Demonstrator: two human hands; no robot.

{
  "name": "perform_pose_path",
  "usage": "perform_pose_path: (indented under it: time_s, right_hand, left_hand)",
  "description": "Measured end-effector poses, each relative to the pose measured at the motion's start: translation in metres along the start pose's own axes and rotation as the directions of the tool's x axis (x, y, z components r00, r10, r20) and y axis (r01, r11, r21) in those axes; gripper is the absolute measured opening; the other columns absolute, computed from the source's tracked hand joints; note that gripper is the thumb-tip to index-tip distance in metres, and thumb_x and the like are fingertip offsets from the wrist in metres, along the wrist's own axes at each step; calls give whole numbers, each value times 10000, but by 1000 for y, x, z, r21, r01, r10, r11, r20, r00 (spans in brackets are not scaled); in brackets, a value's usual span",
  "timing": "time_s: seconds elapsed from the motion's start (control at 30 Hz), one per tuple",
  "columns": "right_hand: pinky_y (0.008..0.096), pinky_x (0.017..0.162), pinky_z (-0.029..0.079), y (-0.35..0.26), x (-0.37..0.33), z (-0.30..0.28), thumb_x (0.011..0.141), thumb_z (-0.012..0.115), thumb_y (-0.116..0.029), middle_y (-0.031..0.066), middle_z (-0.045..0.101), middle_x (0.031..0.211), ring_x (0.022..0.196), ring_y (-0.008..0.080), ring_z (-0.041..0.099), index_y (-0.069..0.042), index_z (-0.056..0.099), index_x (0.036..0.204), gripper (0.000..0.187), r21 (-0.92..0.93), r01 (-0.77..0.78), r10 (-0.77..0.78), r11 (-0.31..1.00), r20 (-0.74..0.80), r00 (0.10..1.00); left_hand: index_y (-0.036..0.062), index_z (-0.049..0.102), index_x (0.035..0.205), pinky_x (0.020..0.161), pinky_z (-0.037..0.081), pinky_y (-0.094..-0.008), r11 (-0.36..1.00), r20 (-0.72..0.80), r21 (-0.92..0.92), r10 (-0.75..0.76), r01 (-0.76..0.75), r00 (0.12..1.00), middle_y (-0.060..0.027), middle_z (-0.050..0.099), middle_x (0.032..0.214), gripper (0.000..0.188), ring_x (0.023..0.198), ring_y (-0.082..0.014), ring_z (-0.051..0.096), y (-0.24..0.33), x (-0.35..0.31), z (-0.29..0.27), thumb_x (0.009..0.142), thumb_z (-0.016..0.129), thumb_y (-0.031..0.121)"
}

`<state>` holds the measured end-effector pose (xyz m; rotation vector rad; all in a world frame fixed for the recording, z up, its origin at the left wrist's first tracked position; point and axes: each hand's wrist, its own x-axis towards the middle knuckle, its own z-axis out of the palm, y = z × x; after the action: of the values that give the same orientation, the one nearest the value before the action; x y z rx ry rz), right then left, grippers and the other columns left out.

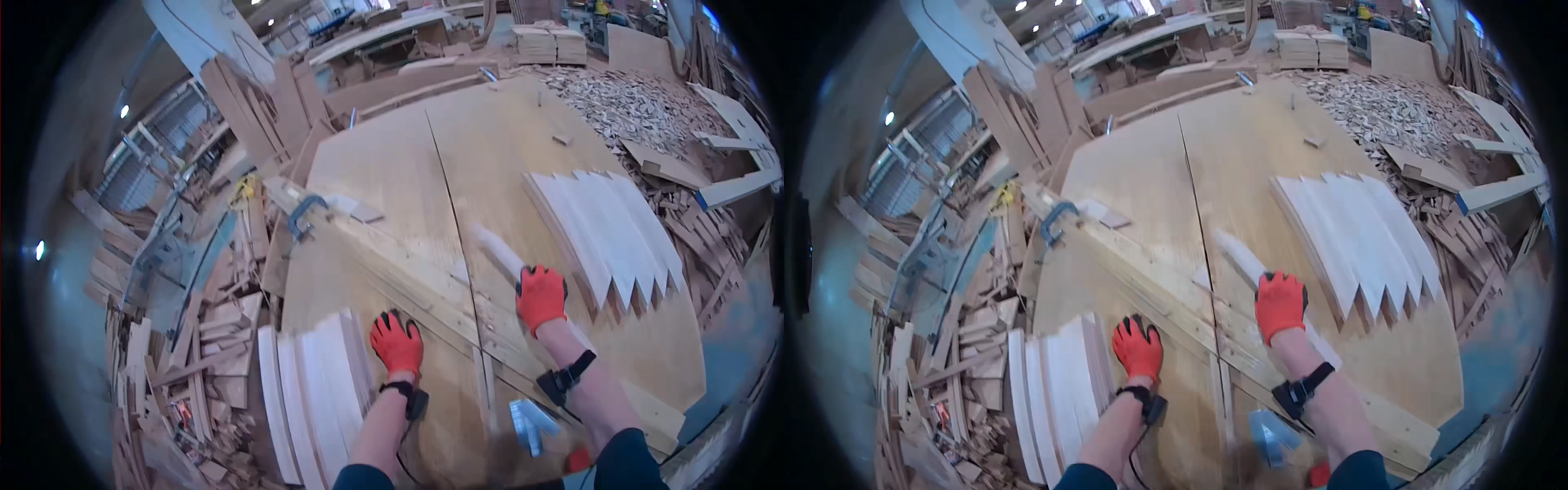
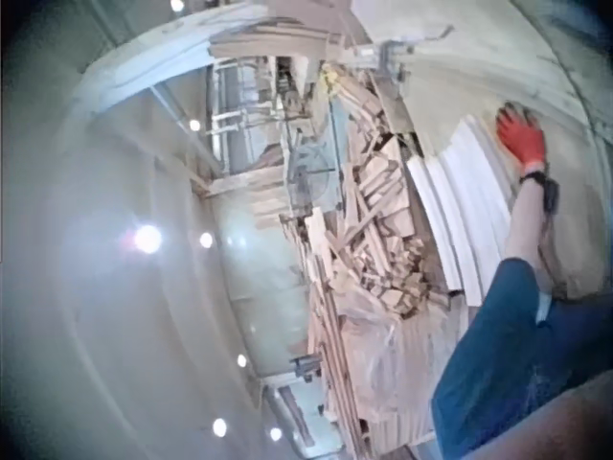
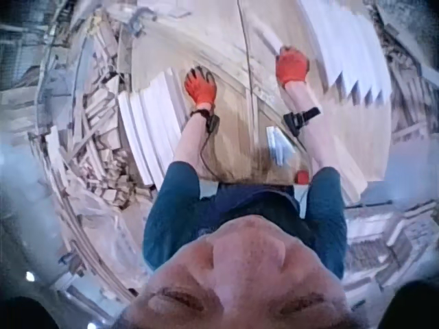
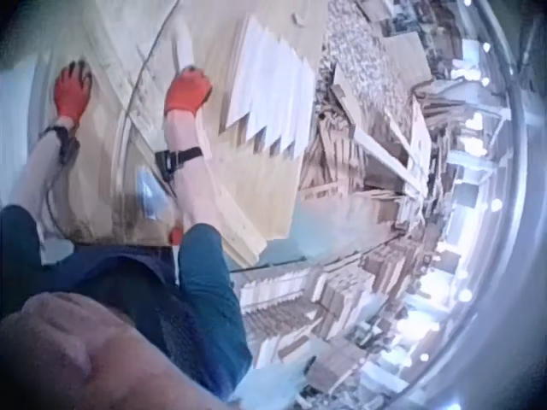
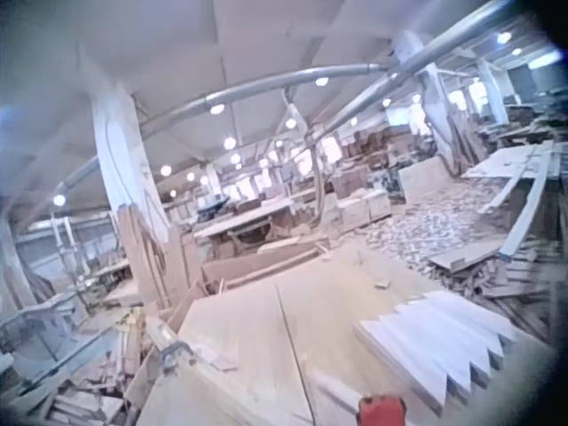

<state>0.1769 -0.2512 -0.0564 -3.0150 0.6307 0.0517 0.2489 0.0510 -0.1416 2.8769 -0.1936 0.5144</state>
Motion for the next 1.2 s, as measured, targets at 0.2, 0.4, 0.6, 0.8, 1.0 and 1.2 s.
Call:
perform_pose_path:
  time_s: [0.2,0.4,0.6,0.8,1.0,1.2]
  right_hand:
    - [497,960,448,29,-72,33,893,655,-439,162,545,1309,1197,353,518,-135,582,1304,516,177,106,-95,978,-66,993]
    - [468,977,431,78,-157,44,881,643,-510,182,544,1332,1216,361,498,-93,522,1413,687,215,-56,48,975,41,998]
    - [509,1011,398,60,-195,45,858,652,-539,175,550,1309,1235,356,482,-96,570,1361,675,312,-29,80,950,-150,985]
    - [479,981,419,76,-211,50,863,651,-527,161,572,1263,1196,333,519,-112,595,1311,613,323,-56,115,945,-165,980]
    - [489,973,424,67,-218,43,861,666,-501,171,570,1237,1185,344,525,-109,581,1317,607,379,-40,92,924,-120,989]
    - [500,1007,417,70,-228,26,892,633,-480,208,525,1360,1237,373,501,-124,559,1368,599,342,-16,20,940,-9,1000]
  left_hand:
    - [30,584,1309,1103,331,-535,894,-22,-443,-92,73,996,-193,608,1245,540,1203,-387,528,-12,4,3,864,661,326]
    - [65,638,1262,1091,321,-570,941,46,-98,329,-324,943,-169,636,1246,622,1214,-347,542,98,44,-2,834,662,515]
    - [91,694,1184,1097,304,-504,955,467,173,137,-242,874,-181,649,1270,705,1277,-322,526,109,56,15,786,626,670]
    - [23,696,1128,895,529,-441,861,392,-371,485,-348,782,-199,692,1149,584,1043,-334,678,145,47,-39,778,720,489]
    - [27,617,1290,1067,435,-441,148,544,-776,649,-614,-532,-216,625,1291,549,1197,-343,604,186,-54,-129,874,643,384]
    - [-15,583,1295,997,461,-458,495,-494,-347,626,-797,604,-203,634,1249,564,1146,-382,591,286,60,-207,858,731,311]
